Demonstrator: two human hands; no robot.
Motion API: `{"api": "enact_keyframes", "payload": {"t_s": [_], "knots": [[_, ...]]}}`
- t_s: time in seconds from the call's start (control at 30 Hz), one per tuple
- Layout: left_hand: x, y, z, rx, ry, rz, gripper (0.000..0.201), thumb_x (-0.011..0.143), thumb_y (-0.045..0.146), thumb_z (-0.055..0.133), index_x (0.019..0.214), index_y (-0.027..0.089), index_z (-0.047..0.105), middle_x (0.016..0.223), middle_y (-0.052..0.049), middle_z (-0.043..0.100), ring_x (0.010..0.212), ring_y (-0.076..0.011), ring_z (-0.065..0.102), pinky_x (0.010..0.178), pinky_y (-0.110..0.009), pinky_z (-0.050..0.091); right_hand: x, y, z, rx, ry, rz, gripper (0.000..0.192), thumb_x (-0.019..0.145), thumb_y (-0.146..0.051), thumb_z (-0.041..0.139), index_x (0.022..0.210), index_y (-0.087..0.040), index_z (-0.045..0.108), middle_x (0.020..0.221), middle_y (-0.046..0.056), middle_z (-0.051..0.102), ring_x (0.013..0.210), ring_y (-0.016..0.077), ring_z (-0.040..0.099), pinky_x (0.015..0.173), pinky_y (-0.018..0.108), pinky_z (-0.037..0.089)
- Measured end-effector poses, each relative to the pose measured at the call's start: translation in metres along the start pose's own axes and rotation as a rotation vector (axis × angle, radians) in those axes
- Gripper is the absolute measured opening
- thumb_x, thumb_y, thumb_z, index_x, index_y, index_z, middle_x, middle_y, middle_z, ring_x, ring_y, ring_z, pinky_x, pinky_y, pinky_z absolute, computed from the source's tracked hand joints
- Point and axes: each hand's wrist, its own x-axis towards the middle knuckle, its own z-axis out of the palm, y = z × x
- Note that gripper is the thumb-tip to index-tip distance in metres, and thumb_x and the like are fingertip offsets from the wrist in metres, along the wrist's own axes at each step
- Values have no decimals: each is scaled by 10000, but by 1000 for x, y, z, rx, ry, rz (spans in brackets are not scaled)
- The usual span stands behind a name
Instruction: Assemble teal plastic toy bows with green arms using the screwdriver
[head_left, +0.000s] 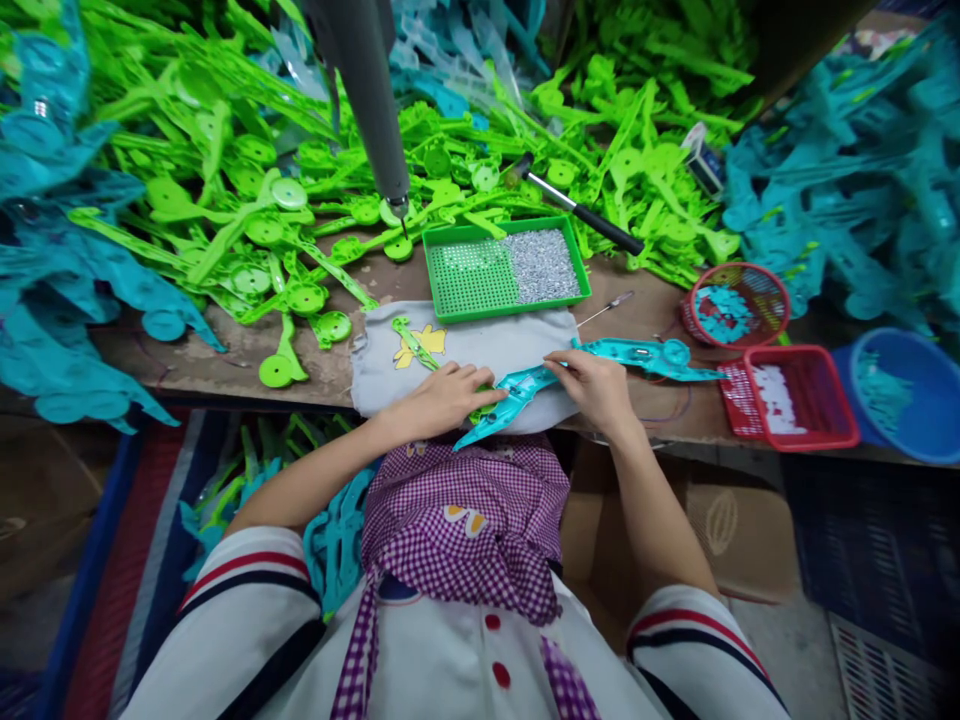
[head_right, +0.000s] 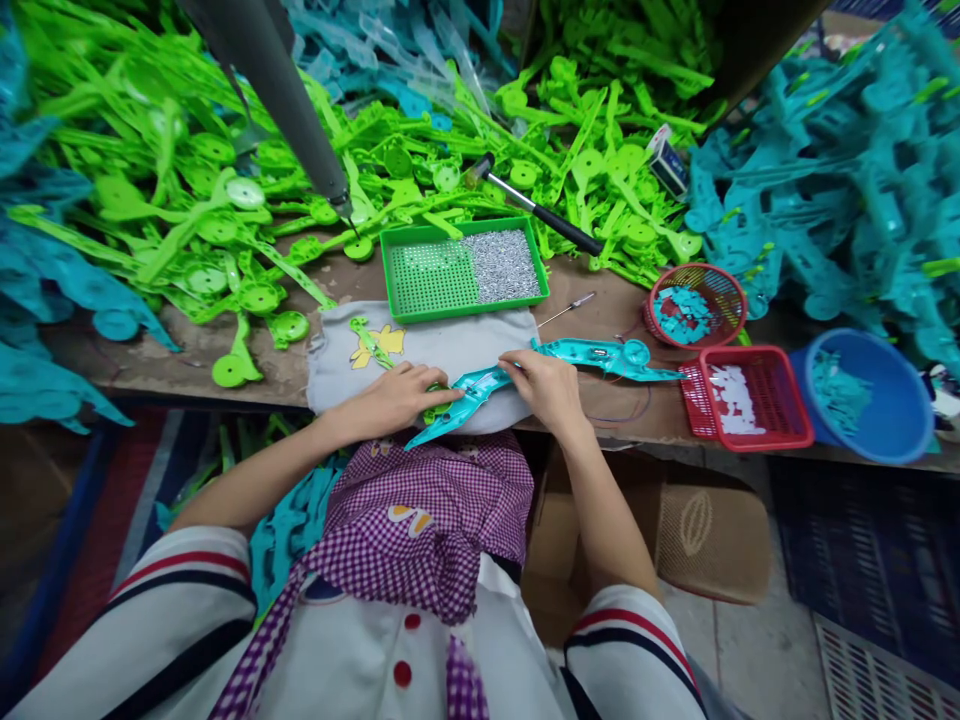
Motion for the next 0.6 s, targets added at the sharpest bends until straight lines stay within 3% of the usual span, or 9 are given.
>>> {"api": "enact_keyframes", "payload": {"t_s": [0.1, 0.2, 0.43, 0.6], "knots": [[-1, 1, 1, -36, 5, -17, 463, 972, 203, 547, 1428, 276, 516, 1222, -106, 590, 1015, -235, 559, 819, -344, 360, -1, 4, 3, -174, 4, -138, 285, 1001, -364, 482, 915, -203, 701, 896, 65, 760, 820, 206, 659, 724, 322, 345], [0, 1, 2, -62, -9, -34, 467, 968, 197, 556, 1425, 286, 520, 1226, -97, 590, 1016, -229, 558, 826, -341, 356, -2, 8, 5, -205, -21, -172, 277, 1002, -358, 485, 838, -206, 649, 832, 38, 744, 784, 199, 639, 758, 341, 297], [-2, 5, 0, -53, -13, -40, 460, 962, 179, 554, 1412, 269, 527, 1223, -98, 585, 1036, -237, 559, 845, -354, 380, -1, 7, 10, -80, -77, 18, 318, 994, -404, 494, 752, -213, 569, 789, 18, 752, 733, 191, 638, 795, 335, 291], [-4, 4, 9, -44, 36, -59, 506, 934, 155, 589, 1413, 301, 514, 1223, -84, 586, 1065, -239, 568, 881, -357, 399, 3, 6, 11, -151, -144, 26, 305, 1007, -397, 478, 790, -220, 599, 782, 16, 765, 747, 202, 673, 828, 338, 302]]}}
